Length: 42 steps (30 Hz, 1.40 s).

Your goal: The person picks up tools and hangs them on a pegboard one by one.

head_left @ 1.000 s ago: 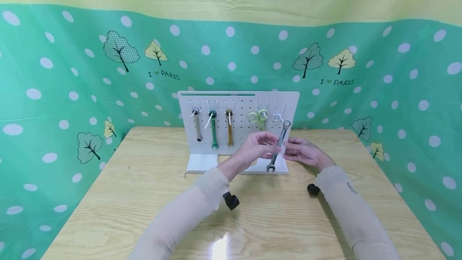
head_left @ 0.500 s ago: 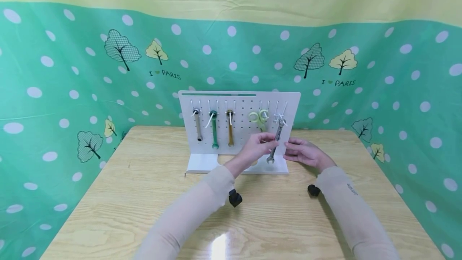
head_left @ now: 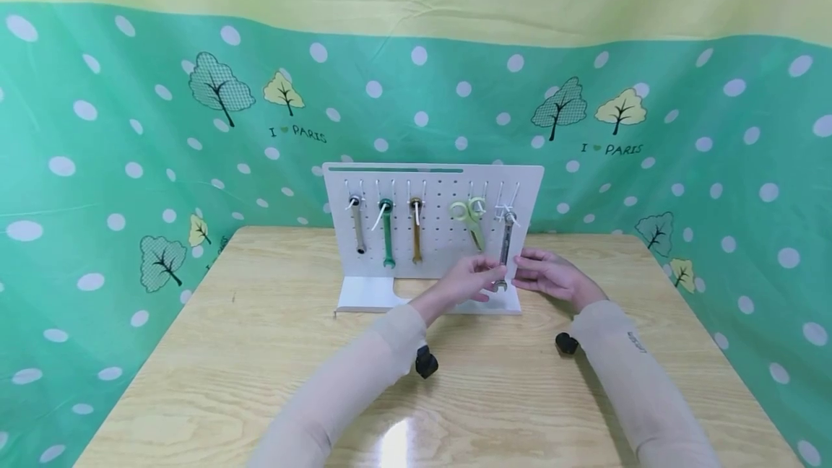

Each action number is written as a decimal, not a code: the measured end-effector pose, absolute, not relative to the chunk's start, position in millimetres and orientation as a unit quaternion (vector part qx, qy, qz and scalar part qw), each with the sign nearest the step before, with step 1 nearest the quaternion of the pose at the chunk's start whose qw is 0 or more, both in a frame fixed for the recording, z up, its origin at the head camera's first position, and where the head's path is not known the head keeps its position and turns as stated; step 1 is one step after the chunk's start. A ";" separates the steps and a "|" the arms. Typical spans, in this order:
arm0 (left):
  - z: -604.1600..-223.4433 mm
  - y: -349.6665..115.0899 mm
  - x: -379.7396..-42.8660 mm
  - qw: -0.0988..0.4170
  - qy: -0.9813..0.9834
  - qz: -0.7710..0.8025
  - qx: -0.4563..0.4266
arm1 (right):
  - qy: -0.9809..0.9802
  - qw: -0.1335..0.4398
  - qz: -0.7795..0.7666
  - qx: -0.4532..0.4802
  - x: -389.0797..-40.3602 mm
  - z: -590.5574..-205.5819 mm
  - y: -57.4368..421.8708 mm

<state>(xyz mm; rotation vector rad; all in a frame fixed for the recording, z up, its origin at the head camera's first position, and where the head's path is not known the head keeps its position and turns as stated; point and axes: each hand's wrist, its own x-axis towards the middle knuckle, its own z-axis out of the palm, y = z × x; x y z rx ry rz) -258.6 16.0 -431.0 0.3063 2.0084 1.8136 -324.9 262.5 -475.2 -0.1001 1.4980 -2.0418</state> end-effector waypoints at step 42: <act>-423.4 -257.1 -200.8 -0.070 0.929 0.322 0.169 | 0.908 0.079 -0.387 -0.140 -303.1 -421.7 291.5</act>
